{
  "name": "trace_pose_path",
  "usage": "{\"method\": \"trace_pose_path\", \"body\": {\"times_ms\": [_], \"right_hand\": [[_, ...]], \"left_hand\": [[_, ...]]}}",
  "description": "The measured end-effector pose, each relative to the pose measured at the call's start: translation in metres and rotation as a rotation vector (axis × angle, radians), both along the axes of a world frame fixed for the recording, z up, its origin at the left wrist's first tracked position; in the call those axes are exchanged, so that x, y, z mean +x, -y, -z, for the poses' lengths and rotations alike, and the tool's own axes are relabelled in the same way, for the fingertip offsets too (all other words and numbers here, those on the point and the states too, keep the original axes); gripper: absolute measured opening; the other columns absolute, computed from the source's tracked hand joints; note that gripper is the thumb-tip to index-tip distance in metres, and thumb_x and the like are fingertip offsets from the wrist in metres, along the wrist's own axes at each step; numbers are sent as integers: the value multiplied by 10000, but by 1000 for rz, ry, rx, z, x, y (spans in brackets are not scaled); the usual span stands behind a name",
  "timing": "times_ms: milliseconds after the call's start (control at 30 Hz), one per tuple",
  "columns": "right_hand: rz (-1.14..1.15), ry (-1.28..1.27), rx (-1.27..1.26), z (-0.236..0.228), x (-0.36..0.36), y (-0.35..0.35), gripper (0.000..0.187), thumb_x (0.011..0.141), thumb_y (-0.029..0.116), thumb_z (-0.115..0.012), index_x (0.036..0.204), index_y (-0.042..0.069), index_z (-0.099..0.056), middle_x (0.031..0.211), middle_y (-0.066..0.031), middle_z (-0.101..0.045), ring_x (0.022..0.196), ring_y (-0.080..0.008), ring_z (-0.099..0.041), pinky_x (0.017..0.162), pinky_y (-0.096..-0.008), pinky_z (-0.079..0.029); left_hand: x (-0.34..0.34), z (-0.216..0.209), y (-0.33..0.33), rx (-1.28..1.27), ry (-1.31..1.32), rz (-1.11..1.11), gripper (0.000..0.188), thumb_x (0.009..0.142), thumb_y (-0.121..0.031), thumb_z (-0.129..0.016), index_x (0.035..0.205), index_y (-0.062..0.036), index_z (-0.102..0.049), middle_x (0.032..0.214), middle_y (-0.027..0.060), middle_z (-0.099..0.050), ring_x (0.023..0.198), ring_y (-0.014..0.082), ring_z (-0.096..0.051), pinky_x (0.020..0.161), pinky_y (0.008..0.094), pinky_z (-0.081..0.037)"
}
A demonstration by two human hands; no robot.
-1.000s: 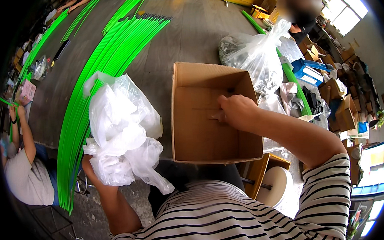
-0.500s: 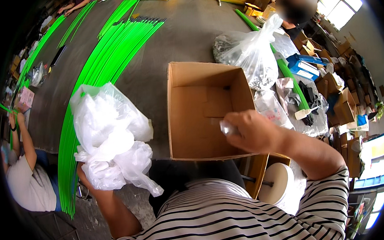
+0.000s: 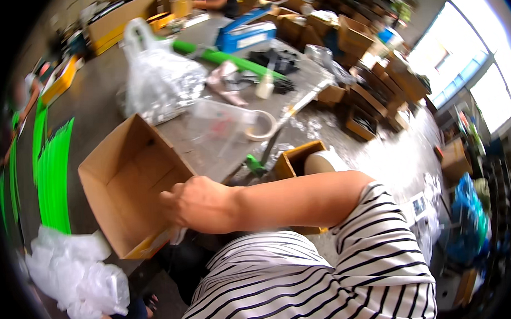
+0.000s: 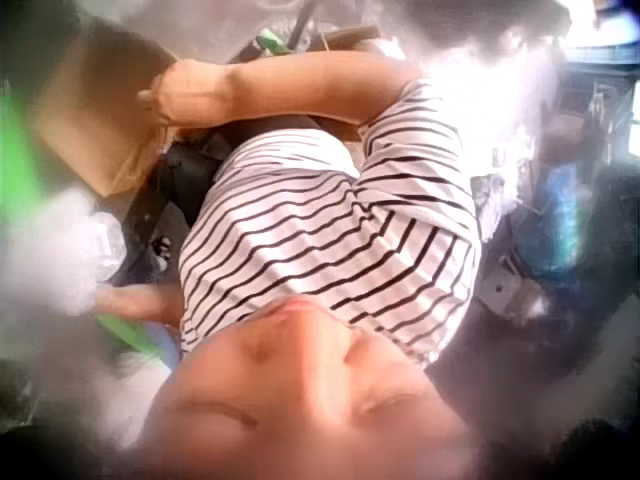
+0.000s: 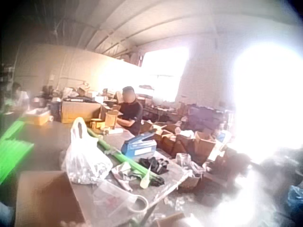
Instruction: The person unpacks small metal fittings from a cardboard box and plastic bags. They then pick up long green poles and attach the metal fittings to the ends of the poles by hand.
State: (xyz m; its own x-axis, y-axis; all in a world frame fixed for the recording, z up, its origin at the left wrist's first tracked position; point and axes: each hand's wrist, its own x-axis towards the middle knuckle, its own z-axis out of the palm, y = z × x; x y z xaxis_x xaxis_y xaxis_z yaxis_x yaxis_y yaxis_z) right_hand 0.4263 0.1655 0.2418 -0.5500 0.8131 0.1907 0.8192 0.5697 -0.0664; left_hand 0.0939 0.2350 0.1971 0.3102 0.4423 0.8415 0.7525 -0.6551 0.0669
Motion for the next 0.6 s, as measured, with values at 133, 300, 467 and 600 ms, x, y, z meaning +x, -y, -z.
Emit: {"method": "trace_pose_path", "body": {"times_ms": [133,300,467,600], "right_hand": [[80,-198,195,-10,50,73,112,766,122,-520,826,30,-539,800,-75,-522,724,-214,-576,554,-316,-498],[604,-257,480,-45,130,220,196,749,190,-696,809,68,-555,707,-42,-597,655,-214,-616,554,-304,-492],[1396,-1030,1007,-25,217,405,170,829,121,-664,949,6,-629,827,-25,-641,688,-88,-563,605,-200,-442],[1075,-1826,1380,115,294,569,239,862,167,-623,1066,50,-584,867,-34,-635,667,-149,-596,573,-228,-450]], "left_hand": [[71,14,3,-217,143,192,189,663,-29,-630,547,-83,-491,587,94,-522,553,280,-504,571,385,-431],[145,38,26,-455,209,399,172,669,-33,-630,573,-78,-495,607,96,-526,572,280,-508,585,384,-433],[201,56,58,-633,206,509,157,674,-36,-631,599,-74,-499,627,98,-530,590,280,-512,598,384,-435],[239,70,79,-750,179,559,146,679,-39,-632,620,-70,-502,643,99,-533,605,280,-515,609,384,-437]]}}
